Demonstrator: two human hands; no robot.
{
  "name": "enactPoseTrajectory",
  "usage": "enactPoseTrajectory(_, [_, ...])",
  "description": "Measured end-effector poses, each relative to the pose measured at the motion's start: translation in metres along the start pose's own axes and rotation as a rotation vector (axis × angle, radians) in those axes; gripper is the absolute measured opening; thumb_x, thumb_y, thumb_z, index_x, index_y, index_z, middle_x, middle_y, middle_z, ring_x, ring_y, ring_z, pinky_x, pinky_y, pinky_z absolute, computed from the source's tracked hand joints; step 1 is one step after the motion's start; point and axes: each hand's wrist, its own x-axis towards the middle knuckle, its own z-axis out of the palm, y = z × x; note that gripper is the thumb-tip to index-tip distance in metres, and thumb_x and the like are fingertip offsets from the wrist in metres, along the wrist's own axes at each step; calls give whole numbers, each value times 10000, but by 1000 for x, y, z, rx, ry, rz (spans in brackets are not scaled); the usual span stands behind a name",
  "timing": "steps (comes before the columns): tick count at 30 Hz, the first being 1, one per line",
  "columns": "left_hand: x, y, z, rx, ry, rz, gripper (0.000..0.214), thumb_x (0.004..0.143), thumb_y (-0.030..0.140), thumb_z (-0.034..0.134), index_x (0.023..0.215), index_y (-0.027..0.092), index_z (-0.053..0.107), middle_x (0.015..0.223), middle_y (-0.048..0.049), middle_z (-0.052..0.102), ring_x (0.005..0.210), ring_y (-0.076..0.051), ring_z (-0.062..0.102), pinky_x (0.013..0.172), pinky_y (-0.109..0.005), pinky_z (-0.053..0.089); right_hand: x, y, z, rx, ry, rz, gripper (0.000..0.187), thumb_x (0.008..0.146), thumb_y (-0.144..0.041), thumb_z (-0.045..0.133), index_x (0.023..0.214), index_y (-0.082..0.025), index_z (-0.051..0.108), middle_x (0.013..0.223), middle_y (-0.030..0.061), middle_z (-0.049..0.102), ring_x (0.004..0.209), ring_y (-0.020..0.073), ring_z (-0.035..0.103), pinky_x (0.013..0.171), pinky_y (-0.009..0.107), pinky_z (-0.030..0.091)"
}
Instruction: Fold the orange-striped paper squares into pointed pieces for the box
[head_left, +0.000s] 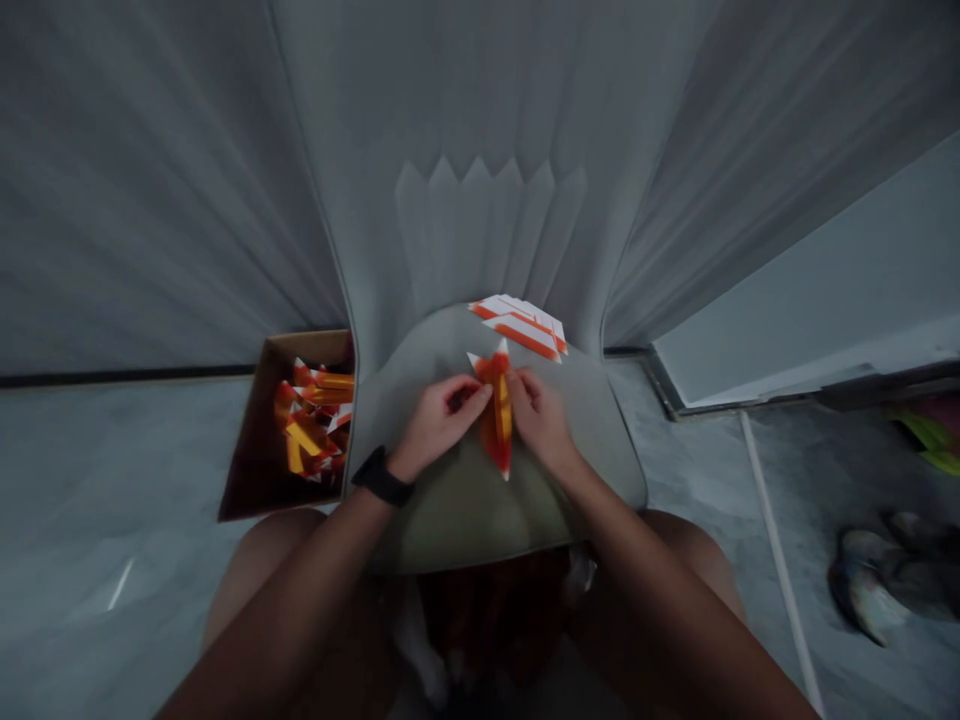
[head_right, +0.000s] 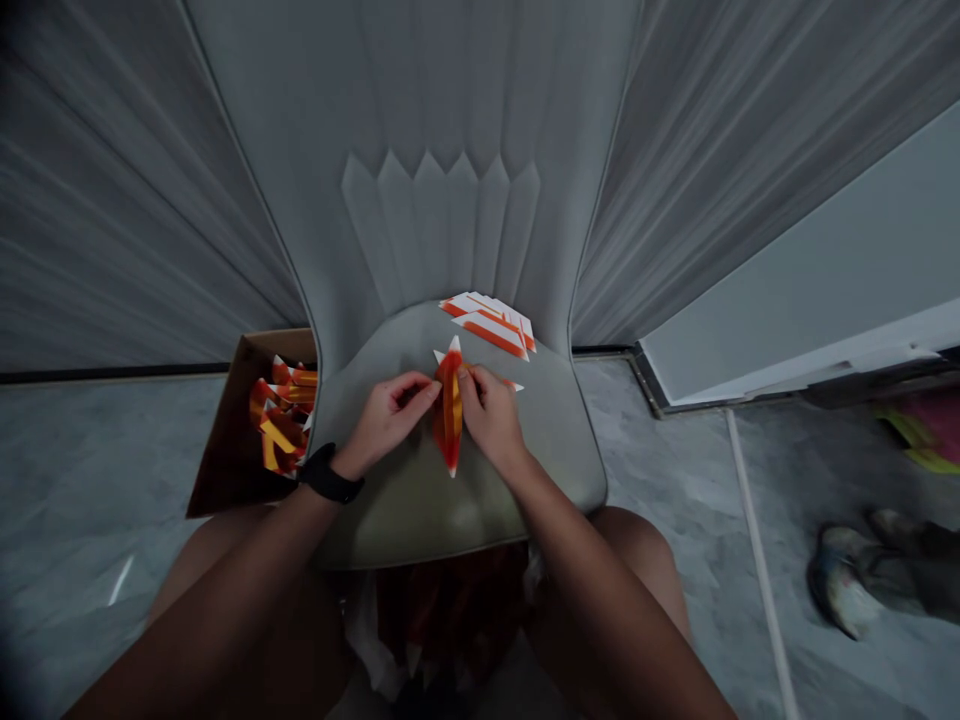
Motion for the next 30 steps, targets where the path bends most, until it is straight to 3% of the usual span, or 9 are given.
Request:
enactPoseTrajectory(6, [-6,1,3,176,-102,46,293,878,449,650,823,162,675,740,9,647,636,-108,524,587,-223,397,0,-4,-4,-91,15,-16,396,983,-480,456,737,-202,592,661,8,596,618,148,522,590,268,376])
enactPoseTrajectory(10, [-2,-2,3,49,-116,6,330,924,456,577,841,153,677,759,-9,645,674,-121,533,598,-227,399,6,-2,-11,-36,15,12,420,984,-526,435,757,-204,580,662,4,587,611,148,524,580,272,371])
enactPoseTrajectory(17, [4,-7,4,-210,-106,-128,412,872,558,629,861,149,682,743,-18,625,641,-114,500,567,-231,379,16,3,-14,126,-15,101,446,942,-584,467,755,-198,590,683,8,578,657,155,523,601,273,409])
enactPoseTrajectory(24, [7,-6,3,-229,-13,-169,399,840,554,666,817,156,669,683,3,585,607,-109,476,555,-248,353,2,0,-6,157,-46,140,358,903,-507,545,758,-191,632,692,13,600,641,150,538,600,274,418])
enactPoseTrajectory(30, [8,-7,-1,-284,-42,-193,419,844,569,666,847,150,664,728,-10,574,618,-100,448,528,-232,324,-2,-5,-15,123,-125,126,421,908,-553,550,669,-208,575,601,-11,531,577,134,483,563,268,386])
